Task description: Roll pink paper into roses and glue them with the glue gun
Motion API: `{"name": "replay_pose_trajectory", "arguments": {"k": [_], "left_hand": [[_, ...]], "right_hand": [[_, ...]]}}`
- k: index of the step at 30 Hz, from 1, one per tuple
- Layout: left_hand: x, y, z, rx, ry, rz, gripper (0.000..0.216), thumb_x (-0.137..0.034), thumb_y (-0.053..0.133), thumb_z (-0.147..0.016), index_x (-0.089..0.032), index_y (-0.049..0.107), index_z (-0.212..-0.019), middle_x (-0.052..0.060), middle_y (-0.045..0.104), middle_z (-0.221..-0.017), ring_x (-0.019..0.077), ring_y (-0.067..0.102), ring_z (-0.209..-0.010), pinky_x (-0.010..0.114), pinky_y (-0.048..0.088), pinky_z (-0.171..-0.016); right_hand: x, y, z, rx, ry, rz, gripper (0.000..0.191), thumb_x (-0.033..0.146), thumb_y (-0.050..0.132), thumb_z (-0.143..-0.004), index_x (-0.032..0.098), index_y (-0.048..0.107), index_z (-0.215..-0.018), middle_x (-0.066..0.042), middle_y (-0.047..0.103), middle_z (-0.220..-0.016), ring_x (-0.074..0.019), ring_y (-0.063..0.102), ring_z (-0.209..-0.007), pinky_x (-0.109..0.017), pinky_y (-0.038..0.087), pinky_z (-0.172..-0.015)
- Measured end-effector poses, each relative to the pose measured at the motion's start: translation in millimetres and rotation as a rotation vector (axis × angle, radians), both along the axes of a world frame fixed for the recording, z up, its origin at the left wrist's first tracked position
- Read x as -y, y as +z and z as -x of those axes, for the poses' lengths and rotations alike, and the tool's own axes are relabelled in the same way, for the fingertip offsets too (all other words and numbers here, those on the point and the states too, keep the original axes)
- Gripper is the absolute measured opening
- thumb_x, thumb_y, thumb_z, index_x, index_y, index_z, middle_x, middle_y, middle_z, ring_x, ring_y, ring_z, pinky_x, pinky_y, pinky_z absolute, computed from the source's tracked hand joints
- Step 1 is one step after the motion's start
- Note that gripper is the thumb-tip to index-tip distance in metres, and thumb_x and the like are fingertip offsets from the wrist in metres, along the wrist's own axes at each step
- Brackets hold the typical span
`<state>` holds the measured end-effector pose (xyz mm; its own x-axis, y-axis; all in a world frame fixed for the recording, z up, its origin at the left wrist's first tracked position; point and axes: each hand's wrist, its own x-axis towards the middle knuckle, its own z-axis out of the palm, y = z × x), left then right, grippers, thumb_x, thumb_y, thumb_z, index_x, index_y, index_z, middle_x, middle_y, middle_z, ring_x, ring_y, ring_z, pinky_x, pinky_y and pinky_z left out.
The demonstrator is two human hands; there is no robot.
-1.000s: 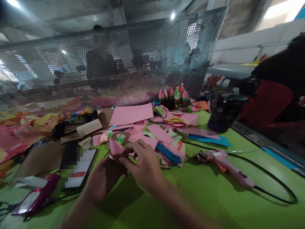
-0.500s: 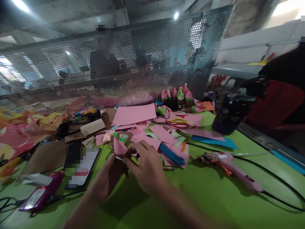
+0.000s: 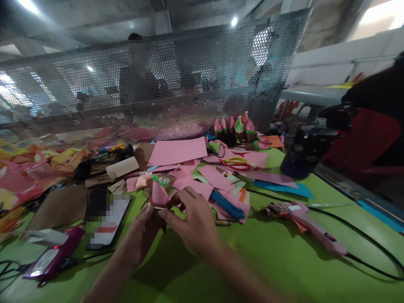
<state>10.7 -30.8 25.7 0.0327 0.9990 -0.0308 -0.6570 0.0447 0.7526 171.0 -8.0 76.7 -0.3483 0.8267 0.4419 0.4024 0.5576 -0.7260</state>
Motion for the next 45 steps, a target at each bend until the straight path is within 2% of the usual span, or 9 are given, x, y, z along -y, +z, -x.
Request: {"name": "replay_pose_trajectory", "arguments": {"k": [8,15,18,21,24,26,30,36,45], "left_hand": [[1.7,-0.2,-0.4,0.004,-0.014,0.001,0.036,-0.033,0.071,-0.084,-0.02,0.069,-0.118,0.008,0.074,-0.113,0.0275,0.063,-0.116,0.039,0.048,-0.099],[1.4,-3.6,0.0,-0.026,0.015,-0.016,0.042,-0.033,0.08,-0.076,-0.026,0.07,-0.116,0.006,0.074,-0.117,0.0243,0.067,-0.11,0.036,0.05,-0.098],[2.6,0.0,-2.2,-0.122,0.012,-0.042,0.049,-0.029,0.082,-0.073,-0.027,0.068,-0.12,0.006,0.071,-0.123,0.0229,0.066,-0.109,0.033,0.051,-0.094],[2.2,4.6,-4.8,-0.289,0.053,-0.049,0.05,-0.028,0.082,-0.074,-0.026,0.066,-0.121,0.007,0.07,-0.121,0.0204,0.067,-0.097,0.029,0.053,-0.081],[-0.8,4.9,-5.5,-0.415,0.117,-0.134,0.046,-0.027,0.079,-0.076,-0.026,0.064,-0.119,0.005,0.068,-0.12,0.021,0.063,-0.106,0.029,0.051,-0.087],[-2.8,3.1,-5.2,-0.482,0.155,-0.177,0.049,-0.026,0.077,-0.077,-0.027,0.059,-0.123,0.004,0.068,-0.113,0.0202,0.062,-0.106,0.031,0.049,-0.091],[-3.2,2.8,-5.5,-0.647,0.228,-0.162,0.057,-0.023,0.076,-0.076,-0.025,0.052,-0.128,0.002,0.068,-0.095,0.0173,0.064,-0.086,0.03,0.052,-0.079],[1.2,9.6,-7.1,-0.758,0.306,-0.191,0.057,-0.015,0.074,-0.073,-0.025,0.053,-0.125,0.003,0.069,-0.097,0.0162,0.065,-0.078,0.029,0.052,-0.072],[1.9,3.0,-7.5,-0.836,0.396,-0.225,0.058,-0.017,0.07,-0.078,-0.029,0.048,-0.131,0.002,0.066,-0.103,0.0136,0.06,-0.072,0.028,0.051,-0.07]], "right_hand": [[1.9,-0.3,0.5,-0.001,0.0,-0.011,0.018,0.036,0.062,-0.093,0.02,0.06,-0.085,-0.003,0.058,-0.086,-0.0188,0.052,-0.077,-0.03,0.039,-0.066],[-0.8,-0.9,1.2,-0.027,-0.04,-0.008,0.01,0.026,0.064,-0.091,0.02,0.06,-0.084,-0.002,0.06,-0.087,-0.0185,0.054,-0.078,-0.029,0.039,-0.066],[-1.1,0.9,0.2,-0.037,-0.062,-0.009,0.012,0.023,0.063,-0.091,0.02,0.059,-0.08,-0.002,0.059,-0.083,-0.0179,0.054,-0.076,-0.029,0.039,-0.065],[-0.6,2.4,-1.1,-0.083,-0.074,-0.031,0.011,0.023,0.065,-0.09,0.02,0.059,-0.081,-0.001,0.059,-0.082,-0.0177,0.054,-0.076,-0.029,0.039,-0.065],[0.0,1.7,-1.1,-0.136,-0.08,-0.1,0.009,0.024,0.068,-0.087,0.021,0.06,-0.084,-0.001,0.059,-0.082,-0.018,0.054,-0.077,-0.029,0.04,-0.066],[0.0,-0.2,-0.3,-0.14,-0.067,-0.148,0.01,0.022,0.07,-0.086,0.021,0.06,-0.084,-0.001,0.059,-0.082,-0.018,0.055,-0.077,-0.029,0.041,-0.067],[-1.7,-5.5,1.5,-0.122,-0.063,-0.18,0.009,0.019,0.071,-0.086,0.022,0.062,-0.085,0.0,0.061,-0.082,-0.0174,0.056,-0.078,-0.029,0.041,-0.067],[-4.0,-6.4,2.9,-0.15,-0.077,-0.151,0.01,0.02,0.072,-0.085,0.021,0.063,-0.081,0.0,0.061,-0.08,-0.0163,0.056,-0.074,-0.027,0.041,-0.064],[-2.5,-3.4,3.2,-0.13,-0.055,-0.072,0.009,0.022,0.07,-0.085,0.021,0.062,-0.082,0.0,0.06,-0.08,-0.0173,0.056,-0.074,-0.028,0.042,-0.065]]}}
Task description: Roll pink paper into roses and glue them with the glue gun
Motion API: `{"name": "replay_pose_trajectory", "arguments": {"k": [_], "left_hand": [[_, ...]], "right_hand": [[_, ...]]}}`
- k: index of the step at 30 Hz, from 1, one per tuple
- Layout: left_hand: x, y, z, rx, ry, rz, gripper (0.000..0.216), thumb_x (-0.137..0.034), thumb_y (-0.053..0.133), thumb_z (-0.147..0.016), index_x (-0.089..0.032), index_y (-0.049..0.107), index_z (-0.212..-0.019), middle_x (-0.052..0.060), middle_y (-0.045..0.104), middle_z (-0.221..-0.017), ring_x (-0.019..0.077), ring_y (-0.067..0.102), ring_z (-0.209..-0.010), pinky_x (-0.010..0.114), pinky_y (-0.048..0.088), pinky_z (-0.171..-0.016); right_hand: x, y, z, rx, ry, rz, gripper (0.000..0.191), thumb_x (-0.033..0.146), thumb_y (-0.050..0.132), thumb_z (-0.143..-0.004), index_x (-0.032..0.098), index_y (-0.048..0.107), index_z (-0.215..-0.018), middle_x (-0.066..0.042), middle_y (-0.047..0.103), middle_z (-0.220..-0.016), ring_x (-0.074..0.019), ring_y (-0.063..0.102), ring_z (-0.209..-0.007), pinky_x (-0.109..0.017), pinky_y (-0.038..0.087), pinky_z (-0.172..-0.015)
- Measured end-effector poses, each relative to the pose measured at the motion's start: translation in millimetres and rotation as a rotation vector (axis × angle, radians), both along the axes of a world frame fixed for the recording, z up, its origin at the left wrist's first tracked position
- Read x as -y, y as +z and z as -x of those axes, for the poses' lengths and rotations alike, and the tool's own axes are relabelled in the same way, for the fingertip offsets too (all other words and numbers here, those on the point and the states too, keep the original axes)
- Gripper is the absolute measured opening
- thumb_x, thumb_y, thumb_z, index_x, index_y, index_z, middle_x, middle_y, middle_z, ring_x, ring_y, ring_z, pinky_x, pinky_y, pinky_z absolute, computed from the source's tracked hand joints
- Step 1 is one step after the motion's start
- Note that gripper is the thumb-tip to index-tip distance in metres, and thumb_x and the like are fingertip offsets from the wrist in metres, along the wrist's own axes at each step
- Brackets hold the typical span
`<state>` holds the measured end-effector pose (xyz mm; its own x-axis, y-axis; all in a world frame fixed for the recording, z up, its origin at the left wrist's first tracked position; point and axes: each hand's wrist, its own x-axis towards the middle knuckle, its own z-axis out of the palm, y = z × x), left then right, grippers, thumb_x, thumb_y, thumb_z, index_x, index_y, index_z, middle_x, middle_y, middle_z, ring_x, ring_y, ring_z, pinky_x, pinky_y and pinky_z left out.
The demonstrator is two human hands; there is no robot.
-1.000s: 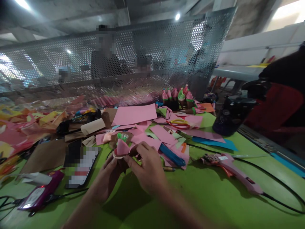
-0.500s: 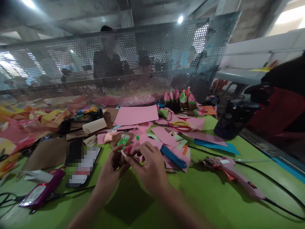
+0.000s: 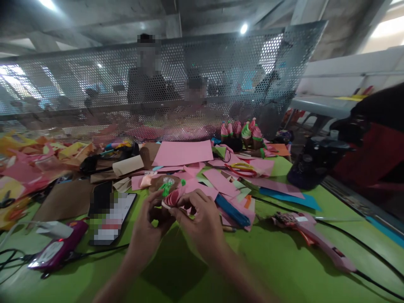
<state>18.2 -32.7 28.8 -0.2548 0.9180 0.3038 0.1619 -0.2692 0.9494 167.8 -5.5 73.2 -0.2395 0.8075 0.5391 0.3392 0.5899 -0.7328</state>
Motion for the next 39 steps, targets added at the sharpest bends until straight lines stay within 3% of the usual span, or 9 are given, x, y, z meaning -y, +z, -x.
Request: {"name": "replay_pose_trajectory", "arguments": {"k": [7,11,28,34,39], "left_hand": [[3.4,7.8,-2.3,0.063,-0.016,0.026,0.063,-0.011,0.069,-0.076,-0.031,0.051,-0.133,0.002,0.064,-0.102,0.0132,0.061,-0.071,0.027,0.052,-0.07],[4.9,9.2,-1.7,-0.016,0.031,0.043,0.064,-0.009,0.068,-0.075,-0.034,0.053,-0.133,0.001,0.064,-0.102,0.0136,0.063,-0.071,0.027,0.052,-0.069],[7.5,0.0,-0.4,-0.114,0.105,-0.037,0.066,-0.008,0.063,-0.077,-0.036,0.054,-0.135,0.004,0.066,-0.106,0.0162,0.063,-0.069,0.03,0.05,-0.066],[8.3,-0.8,-0.3,-0.137,0.119,-0.107,0.069,-0.006,0.066,-0.075,-0.037,0.057,-0.135,0.006,0.068,-0.109,0.022,0.065,-0.082,0.033,0.049,-0.075],[7.5,-4.4,0.9,-0.244,0.113,-0.108,0.069,-0.006,0.061,-0.079,-0.036,0.049,-0.14,0.007,0.066,-0.111,0.0216,0.066,-0.083,0.032,0.049,-0.074]], "right_hand": [[-2.4,-3.1,-0.2,-0.013,0.0,0.011,0.012,0.026,0.072,-0.085,0.021,0.061,-0.08,-0.001,0.059,-0.079,-0.0183,0.056,-0.074,-0.029,0.044,-0.065],[-3.7,-4.2,-0.1,0.005,-0.009,-0.012,0.012,0.025,0.07,-0.085,0.021,0.06,-0.079,-0.001,0.058,-0.077,-0.0185,0.055,-0.073,-0.03,0.043,-0.064],[-2.8,-1.8,1.5,0.016,-0.003,-0.004,0.013,0.025,0.071,-0.084,0.021,0.06,-0.079,0.0,0.057,-0.077,-0.0176,0.053,-0.072,-0.029,0.041,-0.064],[-1.3,-2.0,2.6,0.045,-0.052,0.004,0.017,0.031,0.071,-0.085,0.021,0.06,-0.078,-0.001,0.058,-0.076,-0.0177,0.052,-0.07,-0.03,0.04,-0.063],[-0.2,-2.4,3.5,0.064,-0.062,0.024,0.02,0.034,0.072,-0.085,0.021,0.058,-0.077,0.0,0.058,-0.076,-0.0175,0.052,-0.071,-0.03,0.04,-0.065]]}}
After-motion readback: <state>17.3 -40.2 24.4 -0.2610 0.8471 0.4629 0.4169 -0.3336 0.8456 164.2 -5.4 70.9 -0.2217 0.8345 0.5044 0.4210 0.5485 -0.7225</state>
